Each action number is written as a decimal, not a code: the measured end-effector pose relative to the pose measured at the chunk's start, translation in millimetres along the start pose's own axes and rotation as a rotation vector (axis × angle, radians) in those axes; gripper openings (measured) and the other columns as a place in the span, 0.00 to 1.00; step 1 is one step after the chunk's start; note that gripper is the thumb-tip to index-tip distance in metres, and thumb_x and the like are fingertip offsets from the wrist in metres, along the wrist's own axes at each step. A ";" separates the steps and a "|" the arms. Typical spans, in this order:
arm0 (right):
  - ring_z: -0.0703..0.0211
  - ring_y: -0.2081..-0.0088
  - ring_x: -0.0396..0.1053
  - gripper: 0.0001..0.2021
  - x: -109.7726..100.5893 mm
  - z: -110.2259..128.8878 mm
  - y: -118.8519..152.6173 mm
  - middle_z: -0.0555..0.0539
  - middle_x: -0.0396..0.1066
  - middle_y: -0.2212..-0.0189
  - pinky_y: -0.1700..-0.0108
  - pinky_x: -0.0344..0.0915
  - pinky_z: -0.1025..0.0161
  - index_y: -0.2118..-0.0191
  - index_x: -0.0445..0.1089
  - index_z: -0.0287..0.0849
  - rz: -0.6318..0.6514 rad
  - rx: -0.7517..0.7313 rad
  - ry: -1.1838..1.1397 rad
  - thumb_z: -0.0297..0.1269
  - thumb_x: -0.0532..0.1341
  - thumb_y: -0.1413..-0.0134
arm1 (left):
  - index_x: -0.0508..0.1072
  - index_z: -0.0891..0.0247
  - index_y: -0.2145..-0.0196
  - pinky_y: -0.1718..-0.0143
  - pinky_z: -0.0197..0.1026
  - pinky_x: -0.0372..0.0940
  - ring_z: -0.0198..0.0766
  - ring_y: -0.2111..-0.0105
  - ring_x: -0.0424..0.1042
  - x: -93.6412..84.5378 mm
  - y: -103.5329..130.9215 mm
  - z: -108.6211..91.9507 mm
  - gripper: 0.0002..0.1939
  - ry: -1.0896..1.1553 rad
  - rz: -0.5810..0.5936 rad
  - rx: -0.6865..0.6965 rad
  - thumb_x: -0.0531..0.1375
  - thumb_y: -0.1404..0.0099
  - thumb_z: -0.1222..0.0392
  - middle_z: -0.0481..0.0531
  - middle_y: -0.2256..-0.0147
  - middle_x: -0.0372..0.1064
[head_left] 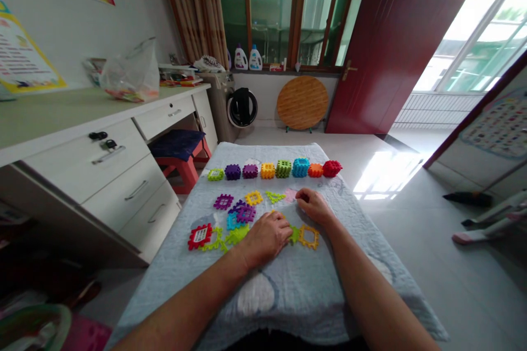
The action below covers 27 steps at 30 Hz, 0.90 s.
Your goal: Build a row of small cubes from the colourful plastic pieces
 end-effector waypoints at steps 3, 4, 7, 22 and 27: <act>0.67 0.77 0.58 0.08 0.4 -2.0 -0.3 0.54 0.61 0.81 0.72 0.55 0.68 0.71 0.68 0.39 -0.003 0.016 -0.011 0.31 0.54 0.58 | 0.72 0.60 0.63 0.54 0.43 0.59 0.41 0.58 0.65 -2.7 -4.0 5.8 0.11 0.106 -0.076 -0.048 0.50 0.33 0.59 0.52 0.64 0.71; 0.66 0.77 0.58 0.08 0.5 -2.9 -0.4 0.54 0.62 0.80 0.72 0.55 0.68 0.70 0.68 0.39 -0.005 0.021 -0.017 0.31 0.54 0.58 | 0.72 0.60 0.61 0.54 0.42 0.59 0.40 0.58 0.65 -4.4 -6.1 9.7 0.12 0.159 -0.109 -0.080 0.49 0.33 0.59 0.52 0.63 0.71; 0.66 0.76 0.59 0.08 0.4 -5.1 -0.6 0.54 0.63 0.79 0.72 0.55 0.68 0.70 0.68 0.39 -0.016 0.030 -0.037 0.32 0.54 0.57 | 0.71 0.60 0.56 0.54 0.40 0.60 0.39 0.58 0.67 -11.1 -13.7 26.7 0.14 0.341 -0.223 -0.212 0.48 0.32 0.59 0.52 0.60 0.72; 0.67 0.76 0.58 0.07 -0.3 -4.3 -0.3 0.55 0.61 0.80 0.72 0.55 0.69 0.70 0.68 0.39 0.003 0.014 -0.045 0.31 0.54 0.58 | 0.69 0.62 0.49 0.49 0.46 0.57 0.48 0.52 0.63 -2.2 -21.0 62.4 0.29 0.024 -0.045 -0.355 0.61 0.47 0.48 0.57 0.54 0.68; 0.67 0.77 0.57 0.07 -0.9 -3.3 -0.1 0.55 0.61 0.80 0.73 0.54 0.69 0.70 0.68 0.39 -0.005 0.020 -0.053 0.31 0.54 0.58 | 0.70 0.61 0.51 0.51 0.45 0.58 0.47 0.54 0.65 5.0 -27.1 66.1 0.25 -0.004 0.045 -0.355 0.59 0.46 0.50 0.56 0.55 0.69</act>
Point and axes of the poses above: each hand's wrist, its own y-axis away from the middle knuckle, its own x-axis out of the palm, z = x × y, the point moved 6 cm from there along -y, towards the middle knuckle
